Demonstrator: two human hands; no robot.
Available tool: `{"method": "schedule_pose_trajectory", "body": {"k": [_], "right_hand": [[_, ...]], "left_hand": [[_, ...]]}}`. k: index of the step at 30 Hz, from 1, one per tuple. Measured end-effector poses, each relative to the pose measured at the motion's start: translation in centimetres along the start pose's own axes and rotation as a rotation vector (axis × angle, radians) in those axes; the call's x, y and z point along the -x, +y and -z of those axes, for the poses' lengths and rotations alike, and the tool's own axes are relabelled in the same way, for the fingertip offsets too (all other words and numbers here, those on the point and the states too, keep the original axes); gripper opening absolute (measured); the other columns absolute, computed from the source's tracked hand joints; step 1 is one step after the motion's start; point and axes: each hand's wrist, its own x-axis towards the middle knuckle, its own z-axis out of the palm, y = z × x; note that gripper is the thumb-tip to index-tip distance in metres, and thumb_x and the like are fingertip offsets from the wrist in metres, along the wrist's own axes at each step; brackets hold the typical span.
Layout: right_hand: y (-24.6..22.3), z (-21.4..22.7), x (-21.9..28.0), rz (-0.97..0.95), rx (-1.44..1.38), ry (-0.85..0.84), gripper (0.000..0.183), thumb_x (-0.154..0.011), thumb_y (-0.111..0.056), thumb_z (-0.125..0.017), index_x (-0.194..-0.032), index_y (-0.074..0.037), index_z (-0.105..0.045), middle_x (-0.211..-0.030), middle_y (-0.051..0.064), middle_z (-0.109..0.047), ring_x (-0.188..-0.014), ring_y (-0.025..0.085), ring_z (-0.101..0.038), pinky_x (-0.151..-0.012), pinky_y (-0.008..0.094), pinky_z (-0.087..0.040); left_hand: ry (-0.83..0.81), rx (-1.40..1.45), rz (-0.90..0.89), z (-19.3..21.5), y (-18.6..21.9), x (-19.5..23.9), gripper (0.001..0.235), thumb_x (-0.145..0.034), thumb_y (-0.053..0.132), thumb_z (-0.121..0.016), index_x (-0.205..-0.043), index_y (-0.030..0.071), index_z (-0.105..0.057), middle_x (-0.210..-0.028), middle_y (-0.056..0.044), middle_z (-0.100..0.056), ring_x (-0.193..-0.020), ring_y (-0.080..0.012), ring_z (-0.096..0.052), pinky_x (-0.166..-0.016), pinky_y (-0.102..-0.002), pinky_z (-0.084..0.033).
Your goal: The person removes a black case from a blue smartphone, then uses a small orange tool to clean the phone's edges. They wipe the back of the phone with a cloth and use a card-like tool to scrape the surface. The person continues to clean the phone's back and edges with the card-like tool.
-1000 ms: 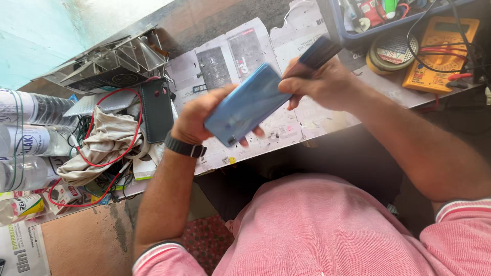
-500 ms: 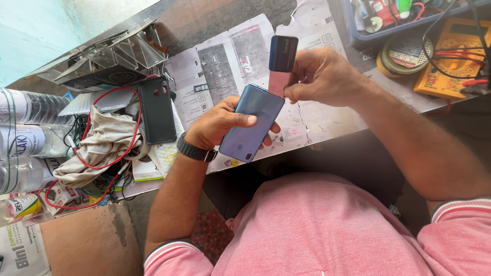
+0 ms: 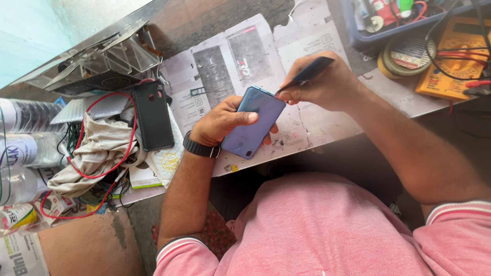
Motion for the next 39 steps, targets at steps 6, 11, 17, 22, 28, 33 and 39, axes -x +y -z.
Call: {"method": "schedule_pose_trajectory", "body": {"k": [6, 11, 17, 22, 28, 33, 39], "right_hand": [[0.5, -0.5, 0.4, -0.01, -0.047, 0.017, 0.012, -0.087, -0.009, -0.083, -0.087, -0.002, -0.073, -0.077, 0.006, -0.073, -0.071, 0.01, -0.07, -0.062, 0.025, -0.058], [-0.6, 0.3, -0.9, -0.241, 0.142, -0.077, 0.011, -0.078, -0.008, -0.085, -0.085, -0.005, -0.076, -0.071, 0.006, -0.074, -0.065, 0.011, -0.069, -0.059, 0.026, -0.056], [-0.1, 0.1, -0.7, -0.183, 0.039, -0.038, 0.011, -0.082, -0.008, -0.083, -0.085, -0.002, -0.074, -0.074, 0.006, -0.074, -0.066, 0.011, -0.07, -0.059, 0.026, -0.057], [1.9, -1.6, 1.8, -0.013, -0.142, 0.142, 0.012, -0.089, -0.005, -0.08, -0.092, 0.001, -0.07, -0.082, 0.01, -0.074, -0.072, 0.013, -0.07, -0.061, 0.027, -0.057], [3.7, -4.2, 3.2, 0.012, -0.37, 0.363, 0.011, -0.095, -0.002, -0.078, -0.095, 0.001, -0.068, -0.088, 0.012, -0.073, -0.077, 0.015, -0.071, -0.071, 0.029, -0.061], [3.9, -4.9, 3.1, 0.015, -0.304, 0.378, 0.012, -0.095, -0.002, -0.078, -0.094, 0.002, -0.067, -0.086, 0.013, -0.073, -0.075, 0.017, -0.071, -0.069, 0.03, -0.062], [3.7, -4.8, 2.6, 0.0, -0.507, 0.37, 0.01, -0.094, 0.0, -0.075, -0.1, 0.003, -0.067, -0.095, 0.014, -0.074, -0.084, 0.018, -0.074, -0.074, 0.033, -0.065]], "left_hand": [[0.005, 0.011, 0.038, 0.3, 0.0, -0.1, 0.046, -0.098, 0.023, -0.072, -0.131, -0.007, -0.061, -0.108, -0.022, -0.073, -0.091, -0.0298, -0.075, -0.081, -0.041, -0.063], [-0.027, -0.021, 0.049, 0.5, 0.1, -0.3, 0.044, -0.099, 0.022, -0.072, -0.131, -0.007, -0.061, -0.109, -0.021, -0.073, -0.091, -0.0294, -0.075, -0.082, -0.04, -0.063], [-0.024, -0.012, 0.032, 0.6, 0.1, -0.3, 0.044, -0.099, 0.022, -0.071, -0.13, -0.007, -0.062, -0.109, -0.021, -0.073, -0.09, -0.0291, -0.075, -0.082, -0.039, -0.063], [-0.008, -0.002, 0.029, 0.9, -0.1, -0.1, 0.046, -0.098, 0.022, -0.072, -0.132, -0.007, -0.061, -0.108, -0.021, -0.073, -0.089, -0.0292, -0.075, -0.08, -0.039, -0.063], [0.024, 0.024, -0.002, 0.8, -0.3, -0.2, 0.048, -0.098, 0.023, -0.072, -0.134, -0.006, -0.061, -0.109, -0.022, -0.073, -0.092, -0.0305, -0.076, -0.082, -0.042, -0.063], [0.068, 0.034, -0.05, 0.5, -0.3, -0.1, 0.048, -0.097, 0.024, -0.074, -0.132, -0.007, -0.063, -0.109, -0.024, -0.073, -0.091, -0.0315, -0.076, -0.082, -0.043, -0.064], [0.14, 0.065, -0.092, 0.2, -0.4, -0.2, 0.05, -0.094, 0.027, -0.075, -0.13, -0.006, -0.063, -0.113, -0.023, -0.073, -0.098, -0.0301, -0.075, -0.085, -0.044, -0.065]]}}
